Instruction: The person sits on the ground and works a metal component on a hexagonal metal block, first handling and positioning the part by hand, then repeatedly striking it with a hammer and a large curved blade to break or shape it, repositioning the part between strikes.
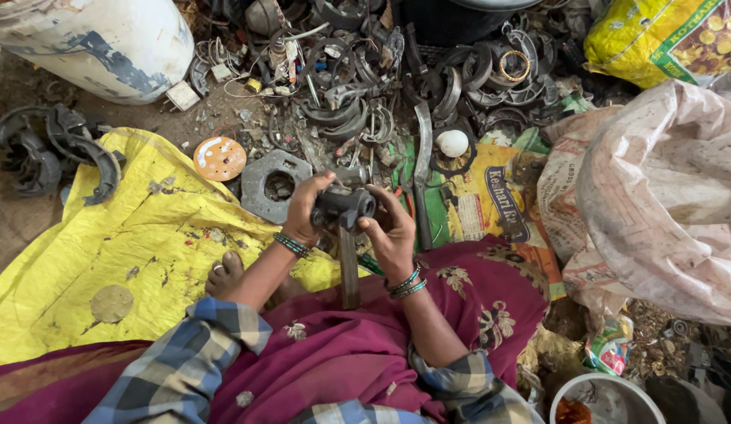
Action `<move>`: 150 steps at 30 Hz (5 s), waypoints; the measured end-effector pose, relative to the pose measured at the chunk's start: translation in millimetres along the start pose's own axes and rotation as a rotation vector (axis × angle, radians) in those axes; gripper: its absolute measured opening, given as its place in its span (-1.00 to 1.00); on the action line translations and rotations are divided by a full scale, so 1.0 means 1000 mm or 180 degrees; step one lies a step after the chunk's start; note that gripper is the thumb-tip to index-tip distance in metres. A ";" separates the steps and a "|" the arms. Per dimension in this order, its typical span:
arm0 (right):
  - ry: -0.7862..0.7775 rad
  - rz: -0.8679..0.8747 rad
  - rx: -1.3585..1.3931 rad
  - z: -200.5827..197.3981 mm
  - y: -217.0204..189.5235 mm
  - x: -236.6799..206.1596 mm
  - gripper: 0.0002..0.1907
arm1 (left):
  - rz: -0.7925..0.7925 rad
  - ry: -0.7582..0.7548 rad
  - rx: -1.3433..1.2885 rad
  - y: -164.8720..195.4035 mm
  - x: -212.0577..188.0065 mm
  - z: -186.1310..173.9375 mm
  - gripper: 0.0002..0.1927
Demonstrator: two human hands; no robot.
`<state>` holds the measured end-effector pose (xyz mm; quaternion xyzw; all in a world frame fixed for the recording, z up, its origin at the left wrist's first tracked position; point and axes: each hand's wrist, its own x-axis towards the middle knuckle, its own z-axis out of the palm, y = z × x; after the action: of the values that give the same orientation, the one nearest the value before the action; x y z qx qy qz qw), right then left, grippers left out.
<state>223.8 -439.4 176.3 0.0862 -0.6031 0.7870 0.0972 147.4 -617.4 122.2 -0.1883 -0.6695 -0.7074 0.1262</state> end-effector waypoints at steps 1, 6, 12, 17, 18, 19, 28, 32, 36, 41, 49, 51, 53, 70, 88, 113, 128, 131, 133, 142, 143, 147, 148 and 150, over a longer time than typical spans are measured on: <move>-0.0068 0.0050 0.0052 0.000 -0.003 0.001 -0.26 | 0.1126 -0.0096 0.1379 0.005 0.002 -0.001 -0.73; -0.0269 0.0374 0.0107 0.000 -0.019 0.008 0.12 | -0.1145 -0.0098 -0.0727 0.040 0.021 0.003 -0.75; -0.0404 0.0716 0.0614 0.003 -0.024 0.012 0.13 | -0.0772 -0.0297 0.0514 0.081 0.040 0.004 -0.68; -0.0318 0.0802 0.0132 0.000 -0.017 0.010 -0.01 | -0.0190 -0.0536 0.1041 0.103 0.045 0.005 -0.61; -0.0360 0.0744 0.0100 -0.001 -0.016 0.010 -0.03 | -0.0241 -0.0600 0.1152 0.106 0.046 0.005 -0.60; -0.0404 0.0686 0.0073 -0.002 -0.015 0.009 -0.04 | -0.0291 -0.0665 0.1268 0.108 0.047 0.005 -0.59; -0.0367 0.0888 0.0146 0.000 -0.011 0.007 0.00 | -0.0947 -0.0828 0.0786 0.093 0.053 0.000 -0.57; -0.0474 0.1115 0.0409 -0.005 -0.003 0.006 0.01 | -0.0881 -0.0583 0.1375 0.087 0.053 -0.001 -0.50; -0.0605 0.1123 0.0864 -0.014 0.016 0.005 -0.17 | -0.1416 -0.0757 0.2022 0.091 0.057 0.000 -0.33; -0.0607 0.1332 0.1317 -0.027 0.042 0.003 -0.26 | -0.1504 -0.1269 0.2050 0.103 0.063 -0.001 -0.22; -0.0643 0.2081 0.1956 -0.034 0.038 0.002 -0.06 | -0.0169 -0.2104 0.1718 0.113 0.067 -0.009 -0.21; -0.0713 0.2121 0.2059 -0.032 0.034 0.002 -0.05 | -0.0364 -0.1847 0.1786 0.108 0.063 -0.007 -0.25; -0.0641 0.2127 0.2055 -0.030 0.030 0.003 -0.06 | -0.0911 -0.1693 0.1952 0.098 0.060 -0.004 -0.30; -0.0177 0.1158 0.2179 -0.031 0.042 -0.001 -0.57 | -0.3280 -0.0546 -0.1525 0.077 0.048 -0.011 -0.44; -0.0351 0.0972 0.1647 -0.024 0.026 -0.001 -0.28 | -0.2951 -0.0623 -0.1157 0.060 0.041 -0.017 -0.43; -0.0035 0.1197 0.0203 -0.004 0.012 0.008 -0.59 | -0.0707 -0.0858 0.1695 0.048 0.033 0.008 -0.37; 0.0077 0.1722 0.1477 -0.027 0.048 0.006 -0.67 | -0.1688 -0.1991 0.0265 0.076 0.059 -0.029 -0.30; 0.0098 0.1667 0.1652 -0.031 0.056 0.003 -0.70 | -0.0755 -0.2132 0.0536 0.093 0.063 -0.024 -0.21; 0.0166 0.1748 0.1771 -0.034 0.061 0.001 -0.73 | -0.0150 -0.2190 0.1460 0.099 0.066 -0.018 -0.17; 0.0200 0.1890 0.1916 -0.044 0.075 -0.002 -0.67 | 0.0237 -0.2096 0.1869 0.107 0.059 0.004 -0.37; 0.0203 0.1871 0.1865 -0.044 0.075 -0.002 -0.66 | 0.0182 -0.2141 0.1911 0.107 0.058 0.007 -0.36; 0.0164 0.1915 0.1703 -0.042 0.068 -0.003 -0.64 | 0.0158 -0.2200 0.1945 0.103 0.058 0.009 -0.39; 0.0083 0.1883 0.1580 -0.040 0.066 -0.002 -0.65 | 0.0204 -0.2179 0.1924 0.100 0.059 0.006 -0.41; -0.0049 0.1908 0.1408 -0.037 0.063 0.002 -0.60 | -0.0354 -0.2051 0.1513 0.089 0.063 -0.008 -0.43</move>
<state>204.9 -420.1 108.2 -0.0694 -0.4176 0.8912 -0.1631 128.9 -627.5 229.5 -0.3295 -0.8288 -0.4434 -0.0885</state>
